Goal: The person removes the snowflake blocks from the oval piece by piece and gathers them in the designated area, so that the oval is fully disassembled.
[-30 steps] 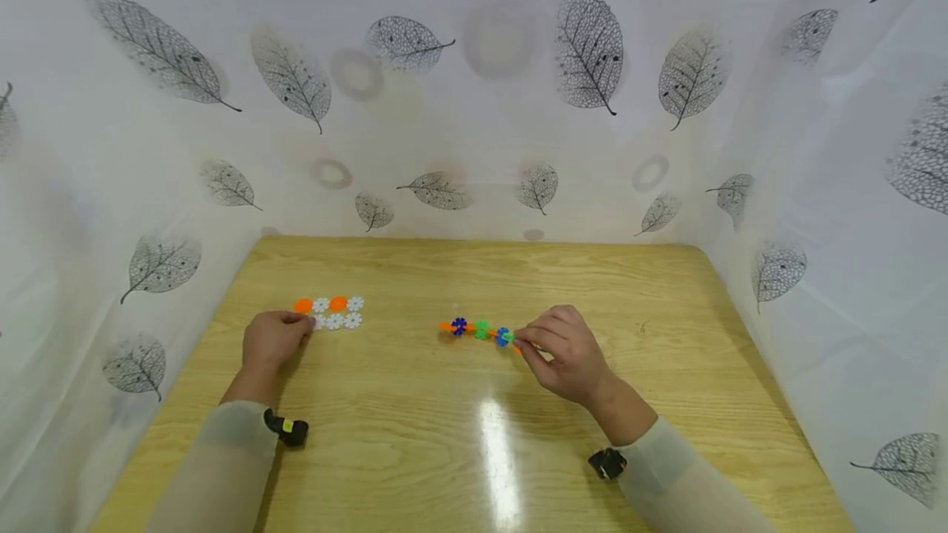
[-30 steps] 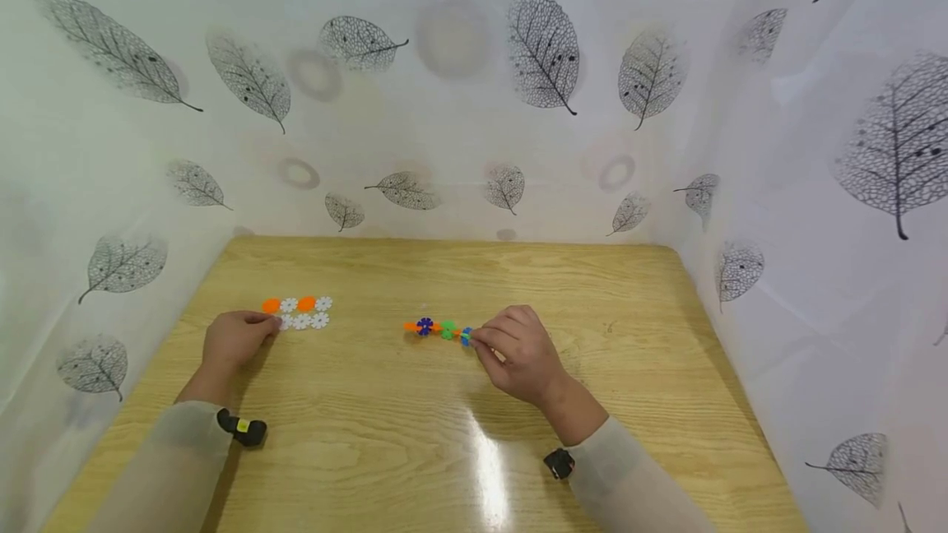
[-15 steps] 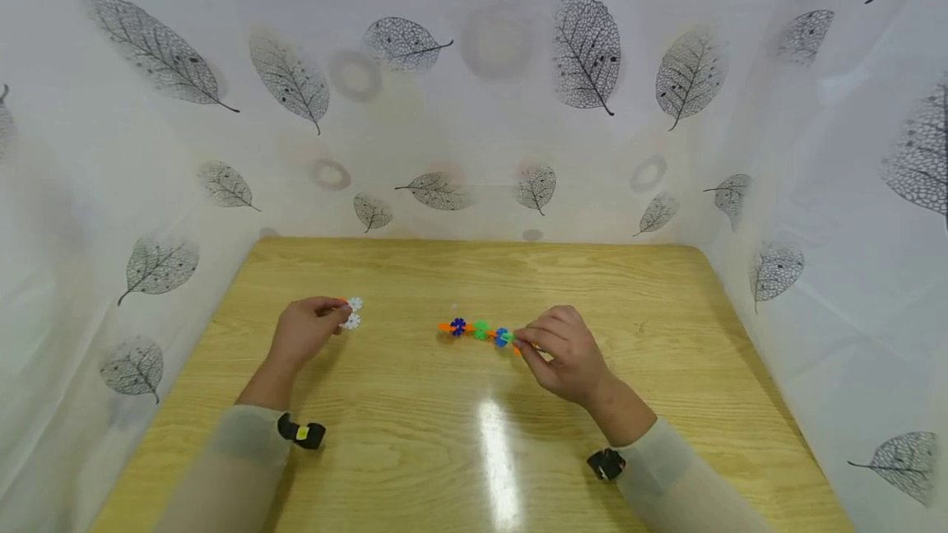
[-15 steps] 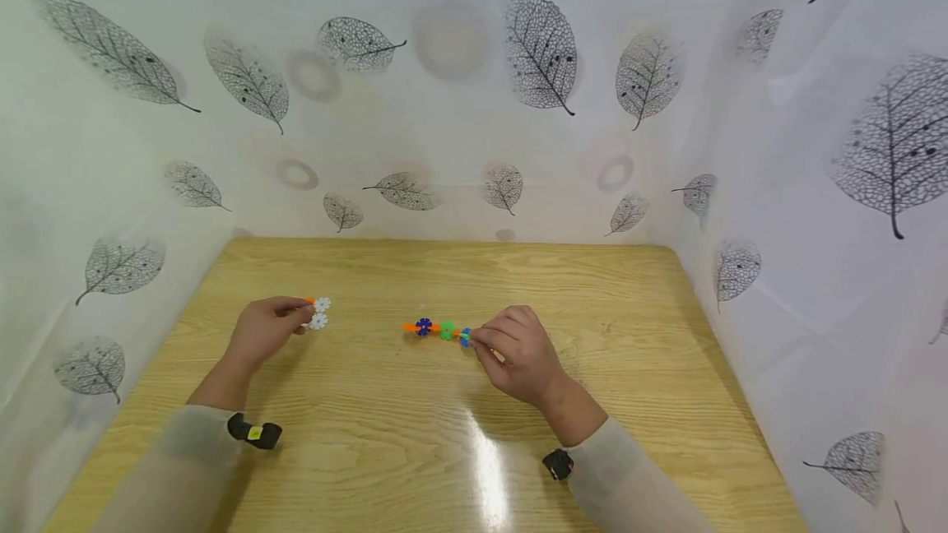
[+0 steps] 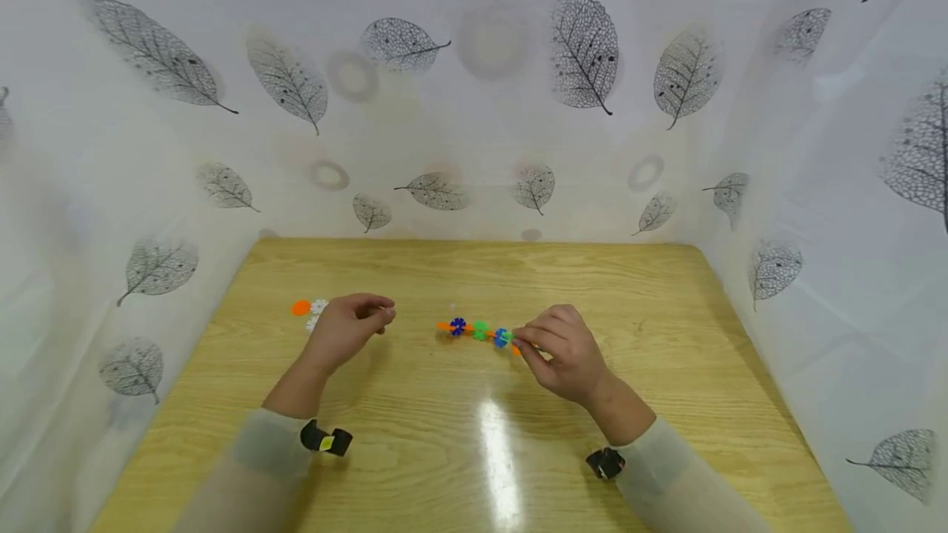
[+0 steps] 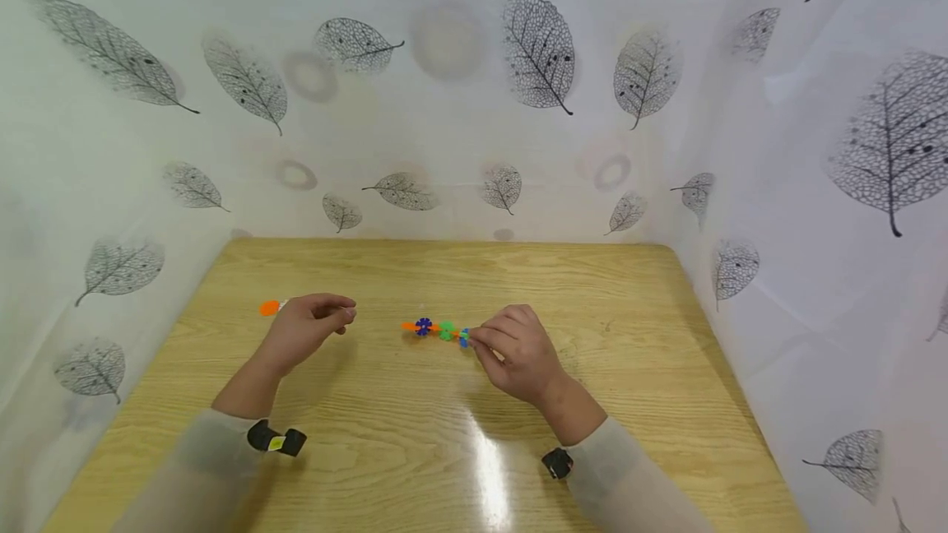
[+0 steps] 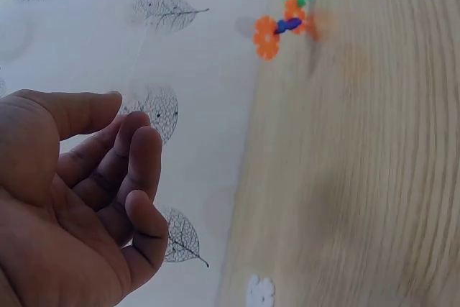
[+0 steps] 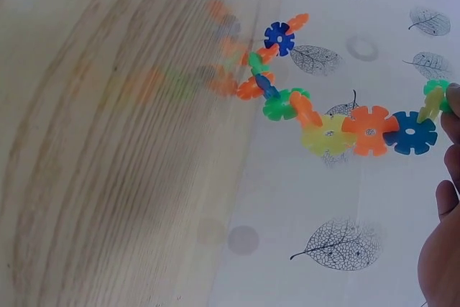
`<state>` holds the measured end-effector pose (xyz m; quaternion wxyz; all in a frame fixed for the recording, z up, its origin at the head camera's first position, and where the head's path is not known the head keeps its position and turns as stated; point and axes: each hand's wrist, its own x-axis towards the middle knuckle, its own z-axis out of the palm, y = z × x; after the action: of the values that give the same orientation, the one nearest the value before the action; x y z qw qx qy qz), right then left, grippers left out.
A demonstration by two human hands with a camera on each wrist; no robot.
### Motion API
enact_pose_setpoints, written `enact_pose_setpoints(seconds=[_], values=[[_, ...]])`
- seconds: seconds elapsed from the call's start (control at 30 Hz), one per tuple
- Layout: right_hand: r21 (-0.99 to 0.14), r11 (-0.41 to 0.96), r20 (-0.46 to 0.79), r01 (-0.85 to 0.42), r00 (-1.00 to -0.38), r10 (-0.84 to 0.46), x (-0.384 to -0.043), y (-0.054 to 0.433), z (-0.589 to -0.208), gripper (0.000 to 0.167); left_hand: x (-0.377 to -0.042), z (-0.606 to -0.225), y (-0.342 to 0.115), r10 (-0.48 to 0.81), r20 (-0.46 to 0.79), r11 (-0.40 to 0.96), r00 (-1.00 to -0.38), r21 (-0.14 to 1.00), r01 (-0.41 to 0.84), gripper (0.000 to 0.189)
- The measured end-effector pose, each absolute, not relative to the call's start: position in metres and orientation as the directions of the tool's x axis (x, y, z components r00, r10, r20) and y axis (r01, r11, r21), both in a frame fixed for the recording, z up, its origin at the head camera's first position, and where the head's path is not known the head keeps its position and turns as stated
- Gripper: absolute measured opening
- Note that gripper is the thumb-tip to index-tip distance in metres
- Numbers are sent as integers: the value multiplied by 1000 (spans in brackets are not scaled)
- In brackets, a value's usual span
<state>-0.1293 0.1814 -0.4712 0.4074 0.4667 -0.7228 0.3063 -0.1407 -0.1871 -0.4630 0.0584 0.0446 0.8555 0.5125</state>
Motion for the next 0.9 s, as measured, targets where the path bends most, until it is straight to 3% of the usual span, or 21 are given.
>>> enact_pose_setpoints(seconds=[0.07,0.3,0.5,0.8,0.9], values=[[-62,379,874,-923,-233,-426,-129,181,-471,20,-141,-465,-182,147,-50,461,-988,887,24,34],[-49,368,876,-929,-216,-431,-131,183,-471,9,-141,-470,-160,192,-24,380,-981,924,52,31],[-41,369,875,-929,-212,-435,-131,182,-471,18,-141,-468,-139,227,33,323,-973,940,107,27],[-40,370,873,-928,-213,-439,-130,182,-471,10,-136,-467,-105,307,106,280,-946,940,196,18],[-38,375,870,-926,-216,-444,-130,181,-471,15,-135,-467,-96,332,113,281,-936,936,213,19]])
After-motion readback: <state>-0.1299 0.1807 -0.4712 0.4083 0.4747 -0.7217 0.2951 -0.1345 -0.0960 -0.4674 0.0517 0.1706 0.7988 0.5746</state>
